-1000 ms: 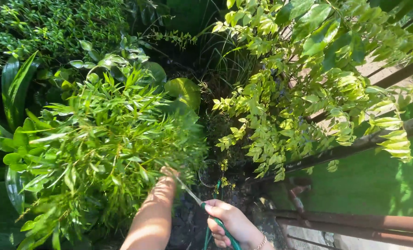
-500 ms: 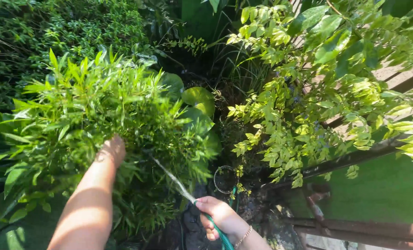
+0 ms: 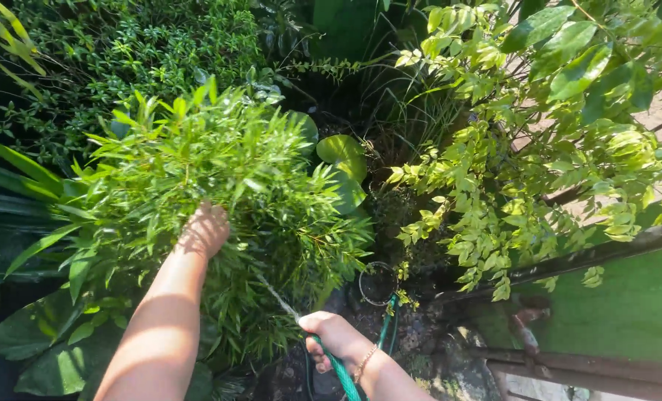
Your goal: Watering various garden plants using a green garden hose.
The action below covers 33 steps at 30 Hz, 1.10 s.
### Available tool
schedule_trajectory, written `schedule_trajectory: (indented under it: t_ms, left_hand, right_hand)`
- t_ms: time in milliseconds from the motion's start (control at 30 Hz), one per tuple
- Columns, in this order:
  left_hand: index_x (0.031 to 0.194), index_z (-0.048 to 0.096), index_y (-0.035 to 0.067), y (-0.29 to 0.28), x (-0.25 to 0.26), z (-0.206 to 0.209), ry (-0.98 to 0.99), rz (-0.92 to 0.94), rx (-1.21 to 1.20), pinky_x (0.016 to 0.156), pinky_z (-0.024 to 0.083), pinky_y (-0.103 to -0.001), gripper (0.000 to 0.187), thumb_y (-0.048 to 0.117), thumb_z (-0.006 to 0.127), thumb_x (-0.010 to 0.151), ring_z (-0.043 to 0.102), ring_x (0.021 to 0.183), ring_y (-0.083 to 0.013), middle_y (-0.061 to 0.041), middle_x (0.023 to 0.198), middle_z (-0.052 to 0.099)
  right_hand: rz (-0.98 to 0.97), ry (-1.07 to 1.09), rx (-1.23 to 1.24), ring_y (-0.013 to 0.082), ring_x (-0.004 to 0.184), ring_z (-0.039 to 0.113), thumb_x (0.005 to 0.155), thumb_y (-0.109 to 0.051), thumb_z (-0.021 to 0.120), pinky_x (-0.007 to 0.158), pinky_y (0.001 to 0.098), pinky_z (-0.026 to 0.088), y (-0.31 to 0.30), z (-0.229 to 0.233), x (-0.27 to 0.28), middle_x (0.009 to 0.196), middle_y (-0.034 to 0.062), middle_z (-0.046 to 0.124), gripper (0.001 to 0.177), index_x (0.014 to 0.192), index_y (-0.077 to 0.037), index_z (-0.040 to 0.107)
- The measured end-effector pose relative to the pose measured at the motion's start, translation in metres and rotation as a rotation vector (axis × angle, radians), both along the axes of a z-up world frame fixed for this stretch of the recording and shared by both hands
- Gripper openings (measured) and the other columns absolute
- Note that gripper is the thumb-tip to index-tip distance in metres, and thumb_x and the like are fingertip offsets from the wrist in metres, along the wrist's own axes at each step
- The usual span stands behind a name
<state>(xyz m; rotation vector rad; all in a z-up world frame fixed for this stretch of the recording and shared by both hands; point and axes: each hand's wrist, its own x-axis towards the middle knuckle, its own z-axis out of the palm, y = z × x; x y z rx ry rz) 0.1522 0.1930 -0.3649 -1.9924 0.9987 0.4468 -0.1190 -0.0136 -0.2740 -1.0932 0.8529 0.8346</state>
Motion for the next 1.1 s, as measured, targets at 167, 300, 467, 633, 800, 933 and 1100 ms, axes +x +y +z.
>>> schedule_trajectory:
  t_ms: [167,300,467,633,800,933,1100]
  left_hand:
    - [0.12,0.066,0.001,0.021,0.02,-0.113,-0.221,-0.318,-0.092,0.089,0.043,-0.045,0.031,0.019,0.051,0.099,0.059,0.103,-0.0237,-0.013,0.119,0.064]
    - [0.134,0.051,-0.01,0.015,0.029,-0.115,-0.205,-0.361,0.005,0.09,0.061,-0.034,0.045,0.026,0.041,0.109,0.07,0.106,-0.026,-0.023,0.12,0.066]
    - [0.141,0.048,-0.005,0.014,0.01,-0.032,-0.047,-0.103,-0.145,0.114,0.041,-0.044,0.043,0.014,0.052,0.103,0.064,0.118,-0.0254,-0.017,0.134,0.061]
    - [0.155,0.033,-0.002,0.026,0.009,-0.013,-0.014,-0.083,-0.084,0.12,0.037,-0.048,0.063,0.018,0.059,0.102,0.061,0.125,-0.0246,-0.012,0.142,0.059]
    - [0.139,0.057,0.017,0.044,0.014,-0.027,0.083,0.038,-0.099,0.126,0.027,-0.054,0.04,0.018,0.061,0.099,0.053,0.126,-0.0199,-0.012,0.14,0.048]
    - [0.13,0.062,0.015,0.045,0.001,-0.008,0.099,0.073,-0.075,0.127,0.026,-0.052,0.036,0.022,0.07,0.096,0.05,0.134,-0.0196,-0.01,0.153,0.042]
    - [0.154,0.031,0.005,0.049,-0.008,-0.011,0.065,0.006,0.039,0.126,0.024,-0.053,0.067,0.028,0.065,0.101,0.039,0.145,-0.031,-0.02,0.161,0.032]
  right_hand:
    - [-0.019,-0.042,0.005,0.0126,0.042,0.031,0.106,-0.024,0.049,0.038,0.0236,0.028,0.009,-0.006,0.0,0.055,0.0029,0.041,0.018,0.092,-0.013,0.045]
    - [-0.065,-0.078,0.0,0.0129,0.042,0.03,0.107,-0.025,0.048,0.037,0.0233,0.027,0.007,-0.017,0.008,0.055,0.0036,0.038,0.02,0.09,-0.015,0.043]
    - [-0.03,-0.065,-0.011,0.0119,0.043,0.032,0.105,-0.025,0.048,0.038,0.0221,0.03,0.009,-0.006,0.004,0.054,0.0025,0.039,0.015,0.11,-0.012,0.053]
    - [0.034,-0.023,-0.015,0.0137,0.045,0.03,0.105,-0.027,0.048,0.039,0.0235,0.03,0.01,-0.026,-0.01,0.056,0.0039,0.04,0.031,0.129,-0.008,0.053]
    - [0.029,-0.026,-0.044,0.0125,0.043,0.028,0.108,-0.027,0.047,0.037,0.0224,0.031,0.006,-0.04,-0.017,0.058,0.0046,0.04,0.015,0.108,-0.013,0.049]
    - [0.049,-0.156,-0.024,0.0157,0.033,0.031,0.11,-0.022,0.041,0.034,0.0265,0.033,0.006,-0.041,-0.012,0.051,0.0048,0.038,0.029,0.083,-0.014,0.035]
    - [-0.022,-0.072,-0.039,0.0119,0.038,0.034,0.106,-0.028,0.047,0.034,0.0248,0.036,0.012,-0.041,-0.009,0.054,0.0028,0.041,0.042,0.143,-0.008,0.047]
